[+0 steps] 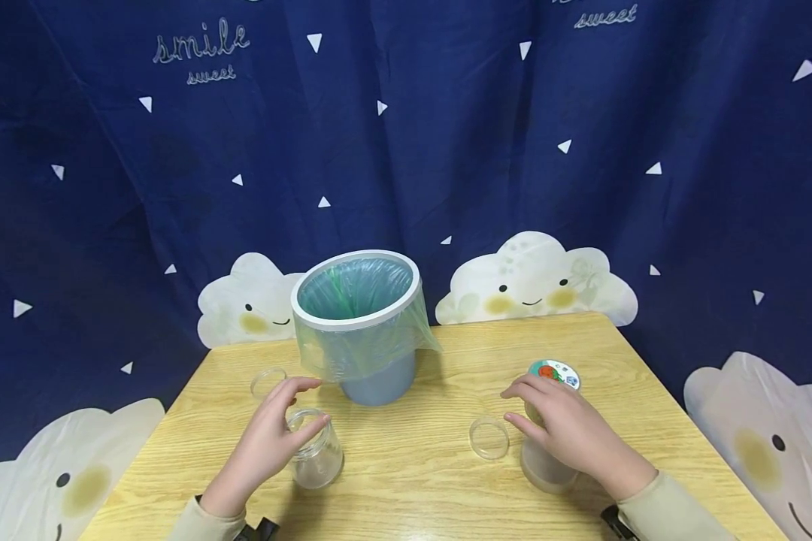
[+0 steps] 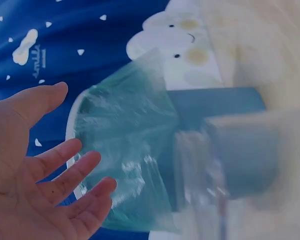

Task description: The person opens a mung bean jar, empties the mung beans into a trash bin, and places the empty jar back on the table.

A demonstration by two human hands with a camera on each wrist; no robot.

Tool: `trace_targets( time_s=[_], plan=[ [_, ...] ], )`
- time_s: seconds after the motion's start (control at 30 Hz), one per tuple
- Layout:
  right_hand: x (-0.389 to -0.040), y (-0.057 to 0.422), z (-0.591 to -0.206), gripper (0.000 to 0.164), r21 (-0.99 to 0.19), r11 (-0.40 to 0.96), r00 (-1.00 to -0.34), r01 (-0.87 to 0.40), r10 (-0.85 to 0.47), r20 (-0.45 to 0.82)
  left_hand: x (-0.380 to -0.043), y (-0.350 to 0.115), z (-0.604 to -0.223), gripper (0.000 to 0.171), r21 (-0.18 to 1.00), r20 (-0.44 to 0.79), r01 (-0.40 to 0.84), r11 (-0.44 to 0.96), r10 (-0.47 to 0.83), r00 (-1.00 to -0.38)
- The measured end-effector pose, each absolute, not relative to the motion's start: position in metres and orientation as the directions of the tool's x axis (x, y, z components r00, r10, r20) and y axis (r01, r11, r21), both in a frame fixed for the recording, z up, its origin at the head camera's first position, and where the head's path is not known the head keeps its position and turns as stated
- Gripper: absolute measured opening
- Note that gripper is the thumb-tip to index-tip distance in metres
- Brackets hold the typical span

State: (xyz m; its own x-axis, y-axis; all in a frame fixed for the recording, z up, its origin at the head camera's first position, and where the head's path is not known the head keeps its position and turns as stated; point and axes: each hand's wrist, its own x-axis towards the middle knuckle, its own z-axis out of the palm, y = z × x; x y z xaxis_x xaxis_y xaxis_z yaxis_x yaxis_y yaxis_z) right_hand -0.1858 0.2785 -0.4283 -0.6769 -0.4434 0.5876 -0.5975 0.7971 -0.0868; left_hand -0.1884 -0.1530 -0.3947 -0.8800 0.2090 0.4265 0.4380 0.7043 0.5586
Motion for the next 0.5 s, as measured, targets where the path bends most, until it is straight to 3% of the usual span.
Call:
trace_targets(
  time_s=[0.5],
  plan=[
    [-0.214,0.281,-0.402,0.026,-0.093,0.810,-0.690,-0.579,-0.426,0.585,-0.213,-0.100,-0.387,0.037,0.675,0.438,0.537,0.506,0.311,-0.843]
  ],
)
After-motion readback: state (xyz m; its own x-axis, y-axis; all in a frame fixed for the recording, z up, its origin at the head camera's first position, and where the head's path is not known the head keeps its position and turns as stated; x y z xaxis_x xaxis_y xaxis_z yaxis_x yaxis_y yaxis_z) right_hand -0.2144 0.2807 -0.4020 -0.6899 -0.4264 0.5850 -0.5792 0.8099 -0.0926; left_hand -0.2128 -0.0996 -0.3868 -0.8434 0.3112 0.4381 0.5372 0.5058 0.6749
